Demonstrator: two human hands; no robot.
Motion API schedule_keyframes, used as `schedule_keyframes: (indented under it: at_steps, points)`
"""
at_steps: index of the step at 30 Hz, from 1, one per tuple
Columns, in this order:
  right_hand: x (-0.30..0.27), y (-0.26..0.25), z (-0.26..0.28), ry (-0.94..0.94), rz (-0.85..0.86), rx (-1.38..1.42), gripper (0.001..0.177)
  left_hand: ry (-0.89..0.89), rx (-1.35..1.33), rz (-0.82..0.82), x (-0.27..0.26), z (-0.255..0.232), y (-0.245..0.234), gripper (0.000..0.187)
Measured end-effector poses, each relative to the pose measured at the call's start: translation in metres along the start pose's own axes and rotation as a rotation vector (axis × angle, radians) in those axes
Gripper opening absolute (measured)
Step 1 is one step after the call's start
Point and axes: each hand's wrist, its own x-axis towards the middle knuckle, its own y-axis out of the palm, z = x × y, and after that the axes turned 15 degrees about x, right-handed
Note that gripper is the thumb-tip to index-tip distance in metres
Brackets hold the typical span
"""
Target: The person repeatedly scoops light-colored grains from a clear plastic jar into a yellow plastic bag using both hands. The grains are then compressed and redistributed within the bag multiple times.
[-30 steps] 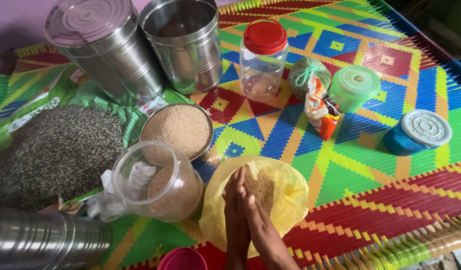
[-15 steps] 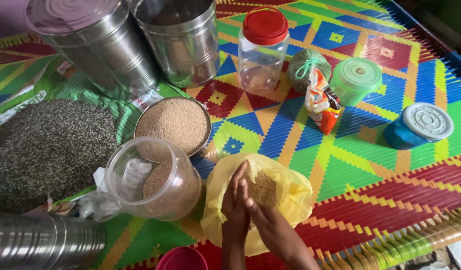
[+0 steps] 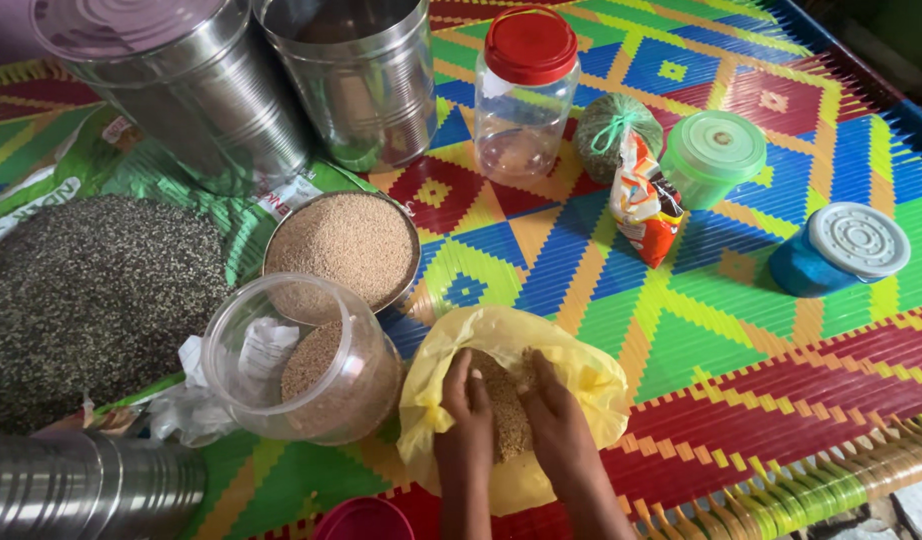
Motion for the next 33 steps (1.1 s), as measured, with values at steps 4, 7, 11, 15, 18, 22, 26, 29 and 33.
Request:
schedule_keyframes:
  at_steps: [4, 7, 11, 15, 18, 22, 26, 29, 33]
  points:
    - [0.003, 0.006, -0.014, 0.062, -0.122, 0.183, 0.066, 0.129, 0.133, -0.026, 0.002, 0.003, 0.008, 0.04]
    - [0.001, 0.012, -0.02, 0.084, -0.19, 0.24, 0.067, 0.221, 0.11, -0.016, 0.003, -0.003, 0.006, 0.043]
    - [0.0, 0.018, -0.028, 0.005, -0.161, 0.237, 0.07, 0.161, 0.062, 0.07, 0.008, -0.01, 0.002, 0.048]
    - [-0.003, 0.028, -0.038, 0.062, -0.22, 0.257, 0.079, 0.072, -0.084, 0.137, 0.011, -0.009, 0.005, 0.048]
    - [-0.004, 0.033, -0.04, -0.068, -0.26, 0.119, 0.07, 0.012, -0.245, 0.163, 0.018, -0.006, 0.01, 0.048]
    - [-0.001, 0.033, -0.038, 0.141, -0.298, 0.382, 0.069, -0.074, -0.455, 0.183, 0.022, 0.001, 0.02, 0.047]
    - [0.006, 0.028, -0.034, 0.142, -0.33, 0.509, 0.061, -0.15, -0.685, 0.187, 0.024, 0.007, 0.029, 0.048]
    - [0.007, 0.021, -0.034, -0.13, -0.264, -0.205, 0.039, -0.215, -0.868, 0.174, 0.025, 0.009, 0.038, 0.048]
    - [0.015, 0.019, -0.034, 0.257, -0.311, 1.03, 0.035, -0.289, -1.068, 0.153, 0.028, 0.012, 0.05, 0.048]
